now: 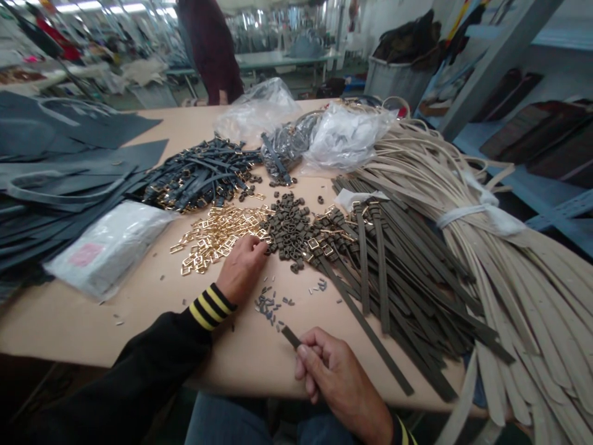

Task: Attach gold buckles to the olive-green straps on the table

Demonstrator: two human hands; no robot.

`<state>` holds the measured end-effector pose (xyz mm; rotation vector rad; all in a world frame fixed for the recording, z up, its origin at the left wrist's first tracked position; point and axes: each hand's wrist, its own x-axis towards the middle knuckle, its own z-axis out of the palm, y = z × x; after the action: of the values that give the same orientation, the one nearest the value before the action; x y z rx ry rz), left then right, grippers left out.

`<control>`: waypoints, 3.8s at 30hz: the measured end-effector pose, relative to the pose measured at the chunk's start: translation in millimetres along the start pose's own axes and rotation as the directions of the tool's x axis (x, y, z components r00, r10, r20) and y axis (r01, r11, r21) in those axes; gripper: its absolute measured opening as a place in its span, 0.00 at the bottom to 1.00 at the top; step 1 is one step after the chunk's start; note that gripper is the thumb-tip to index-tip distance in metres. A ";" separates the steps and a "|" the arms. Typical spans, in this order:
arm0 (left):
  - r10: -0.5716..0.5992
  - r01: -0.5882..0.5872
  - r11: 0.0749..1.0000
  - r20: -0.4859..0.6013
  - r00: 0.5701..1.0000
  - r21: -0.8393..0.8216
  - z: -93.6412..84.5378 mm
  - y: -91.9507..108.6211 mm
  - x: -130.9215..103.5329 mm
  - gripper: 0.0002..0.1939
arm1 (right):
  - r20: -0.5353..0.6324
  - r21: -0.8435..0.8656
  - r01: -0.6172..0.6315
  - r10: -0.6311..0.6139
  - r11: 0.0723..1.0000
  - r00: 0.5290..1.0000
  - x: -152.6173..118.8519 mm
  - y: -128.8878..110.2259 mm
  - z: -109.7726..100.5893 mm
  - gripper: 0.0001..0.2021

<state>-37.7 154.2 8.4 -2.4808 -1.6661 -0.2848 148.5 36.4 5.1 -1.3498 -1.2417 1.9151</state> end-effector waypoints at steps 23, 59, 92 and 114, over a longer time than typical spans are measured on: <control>-0.194 0.499 -0.502 0.654 0.731 -0.707 -41.7 75.2 -109.7 0.11 | -0.055 -0.338 0.197 -0.229 0.920 0.972 -29.7 -5.1 10.1 0.10; -0.068 0.072 0.997 0.131 0.989 -0.025 -9.6 -15.3 -24.9 0.09 | 0.056 -0.169 0.055 -0.046 0.984 0.997 -2.0 6.2 -2.5 0.17; 0.074 -0.181 0.505 -0.167 0.983 -0.844 -28.2 95.5 -137.9 0.08 | 0.083 -0.221 0.125 -0.109 0.967 0.991 -37.2 -1.0 0.4 0.13; -0.342 0.517 -0.243 0.571 0.746 -0.821 -36.6 111.9 -140.4 0.09 | -0.048 -0.401 0.141 -0.174 0.905 0.983 -38.7 4.4 3.8 0.08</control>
<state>11.2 -22.3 10.1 -2.0437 -3.1638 -2.3614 160.7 2.4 19.9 -1.4524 -1.7063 1.5312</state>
